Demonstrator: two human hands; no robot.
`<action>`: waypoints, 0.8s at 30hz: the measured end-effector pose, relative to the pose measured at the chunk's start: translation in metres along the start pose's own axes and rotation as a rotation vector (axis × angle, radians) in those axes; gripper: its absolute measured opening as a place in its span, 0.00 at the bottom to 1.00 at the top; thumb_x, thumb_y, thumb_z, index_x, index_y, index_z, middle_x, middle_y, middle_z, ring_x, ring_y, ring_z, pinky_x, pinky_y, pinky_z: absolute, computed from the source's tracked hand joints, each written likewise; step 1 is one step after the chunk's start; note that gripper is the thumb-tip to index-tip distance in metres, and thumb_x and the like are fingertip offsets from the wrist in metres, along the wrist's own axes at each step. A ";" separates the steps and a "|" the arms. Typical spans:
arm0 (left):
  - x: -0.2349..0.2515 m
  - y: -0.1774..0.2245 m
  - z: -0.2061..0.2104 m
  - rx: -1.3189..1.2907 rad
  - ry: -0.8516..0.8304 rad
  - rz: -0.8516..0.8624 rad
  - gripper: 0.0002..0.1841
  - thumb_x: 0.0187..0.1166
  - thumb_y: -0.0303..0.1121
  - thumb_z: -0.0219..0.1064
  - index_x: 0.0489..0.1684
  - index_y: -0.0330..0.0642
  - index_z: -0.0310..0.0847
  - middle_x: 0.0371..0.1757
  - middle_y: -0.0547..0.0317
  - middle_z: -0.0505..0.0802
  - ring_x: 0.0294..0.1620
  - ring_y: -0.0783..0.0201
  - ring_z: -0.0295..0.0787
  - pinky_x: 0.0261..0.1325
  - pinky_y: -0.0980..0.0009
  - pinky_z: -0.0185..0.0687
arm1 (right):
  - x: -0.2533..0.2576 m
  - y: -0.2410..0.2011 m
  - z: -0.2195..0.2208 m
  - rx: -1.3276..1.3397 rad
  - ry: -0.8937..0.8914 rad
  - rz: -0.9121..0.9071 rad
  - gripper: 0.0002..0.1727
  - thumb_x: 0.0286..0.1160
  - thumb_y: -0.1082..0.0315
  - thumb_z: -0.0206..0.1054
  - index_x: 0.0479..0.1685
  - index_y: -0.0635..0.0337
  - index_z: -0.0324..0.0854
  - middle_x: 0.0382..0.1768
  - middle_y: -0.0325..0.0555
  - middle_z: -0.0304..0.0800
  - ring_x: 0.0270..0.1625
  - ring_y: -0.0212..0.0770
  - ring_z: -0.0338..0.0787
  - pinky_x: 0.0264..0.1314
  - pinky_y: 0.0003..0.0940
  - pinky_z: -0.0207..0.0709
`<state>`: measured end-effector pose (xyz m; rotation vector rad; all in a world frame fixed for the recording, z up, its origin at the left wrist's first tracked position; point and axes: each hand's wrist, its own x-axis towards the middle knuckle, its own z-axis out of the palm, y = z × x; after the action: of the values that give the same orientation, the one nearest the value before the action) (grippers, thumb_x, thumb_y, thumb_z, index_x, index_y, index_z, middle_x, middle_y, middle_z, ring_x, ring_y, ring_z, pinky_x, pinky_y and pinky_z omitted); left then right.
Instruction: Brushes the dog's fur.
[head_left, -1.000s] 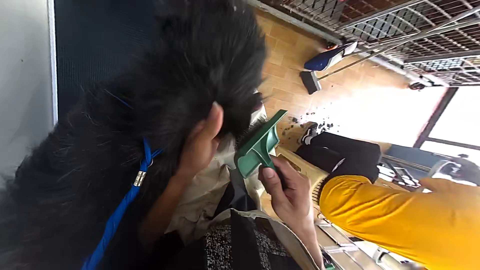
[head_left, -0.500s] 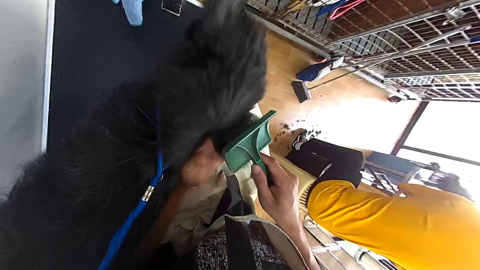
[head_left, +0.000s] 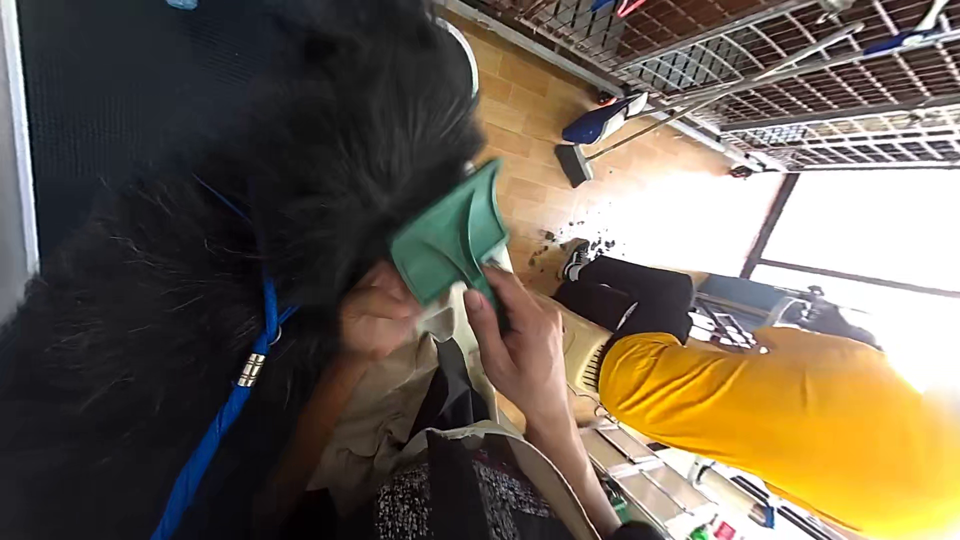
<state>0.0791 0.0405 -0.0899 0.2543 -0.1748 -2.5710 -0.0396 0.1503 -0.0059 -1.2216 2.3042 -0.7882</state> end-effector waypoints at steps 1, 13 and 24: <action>0.001 0.003 -0.003 -0.045 -0.055 0.017 0.15 0.68 0.40 0.72 0.52 0.51 0.92 0.57 0.60 0.95 0.63 0.64 0.89 0.67 0.59 0.84 | -0.008 0.001 -0.003 -0.025 -0.015 0.014 0.20 0.88 0.58 0.59 0.51 0.69 0.87 0.29 0.40 0.88 0.28 0.19 0.81 0.31 0.15 0.77; 0.034 -0.008 0.034 0.409 0.361 -0.028 0.09 0.89 0.35 0.58 0.53 0.54 0.86 0.45 0.71 0.95 0.47 0.76 0.92 0.53 0.73 0.91 | 0.010 -0.011 -0.040 0.006 0.007 0.015 0.21 0.91 0.52 0.56 0.53 0.62 0.84 0.26 0.34 0.83 0.24 0.20 0.78 0.26 0.19 0.75; 0.040 -0.004 0.031 0.435 0.274 -0.187 0.23 0.92 0.47 0.54 0.71 0.42 0.82 0.67 0.56 0.92 0.68 0.61 0.89 0.71 0.61 0.87 | -0.048 0.019 -0.042 0.022 -0.143 0.135 0.21 0.90 0.55 0.58 0.53 0.65 0.88 0.33 0.40 0.91 0.32 0.21 0.84 0.37 0.18 0.81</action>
<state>0.0369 0.0243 -0.0659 0.8121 -0.6338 -2.6192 -0.0506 0.2113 0.0180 -1.0635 2.2287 -0.6553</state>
